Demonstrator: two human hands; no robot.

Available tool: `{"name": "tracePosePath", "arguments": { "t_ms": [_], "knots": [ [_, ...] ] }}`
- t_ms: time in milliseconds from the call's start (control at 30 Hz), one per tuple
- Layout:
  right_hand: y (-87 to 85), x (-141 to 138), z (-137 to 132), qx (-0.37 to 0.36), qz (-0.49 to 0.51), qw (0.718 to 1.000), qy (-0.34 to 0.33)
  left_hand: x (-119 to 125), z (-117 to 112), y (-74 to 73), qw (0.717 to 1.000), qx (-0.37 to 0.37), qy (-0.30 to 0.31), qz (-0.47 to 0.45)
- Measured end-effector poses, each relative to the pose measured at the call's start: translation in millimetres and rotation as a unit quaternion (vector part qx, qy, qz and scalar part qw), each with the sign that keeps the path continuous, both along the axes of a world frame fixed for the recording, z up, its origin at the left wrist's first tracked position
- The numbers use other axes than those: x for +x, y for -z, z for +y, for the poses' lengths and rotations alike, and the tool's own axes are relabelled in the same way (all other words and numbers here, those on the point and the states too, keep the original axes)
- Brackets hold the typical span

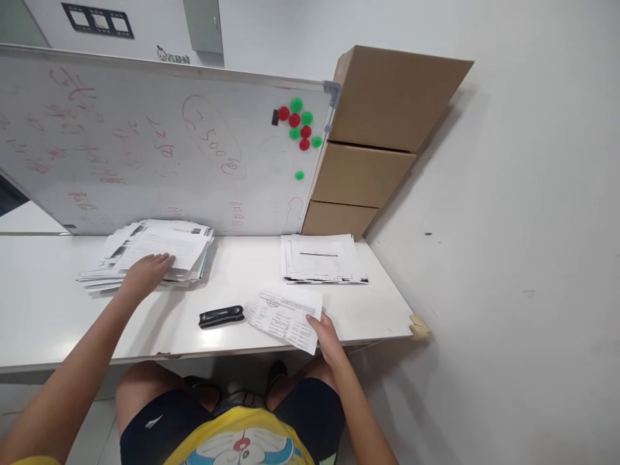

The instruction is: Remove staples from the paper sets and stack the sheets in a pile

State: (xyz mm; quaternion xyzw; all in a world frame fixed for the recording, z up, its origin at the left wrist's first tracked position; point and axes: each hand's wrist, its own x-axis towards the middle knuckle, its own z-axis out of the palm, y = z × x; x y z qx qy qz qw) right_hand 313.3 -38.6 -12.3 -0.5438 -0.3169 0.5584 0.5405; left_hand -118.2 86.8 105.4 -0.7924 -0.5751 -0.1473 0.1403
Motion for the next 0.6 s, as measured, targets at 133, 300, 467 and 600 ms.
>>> {"name": "tracePosePath", "arguments": {
  "t_ms": [133,300,467,600],
  "knots": [
    [3.6,-3,2,0.007,-0.023,1.000,-0.001,-11,5,8.8,0.996,-0.043,0.044,0.065],
    [4.7,-2,1,0.010,-0.026,1.000,-0.007,29,-13,13.4,0.989,-0.016,0.137,0.050],
    [9.4,-1,-1,0.015,-0.022,1.000,0.005,110,-40,20.1,0.980,0.048,0.182,0.061],
    [13.1,0,-4,0.024,-0.026,0.999,0.012,101,-24,1.0,0.989,0.090,0.120,0.020]
  ]
}}
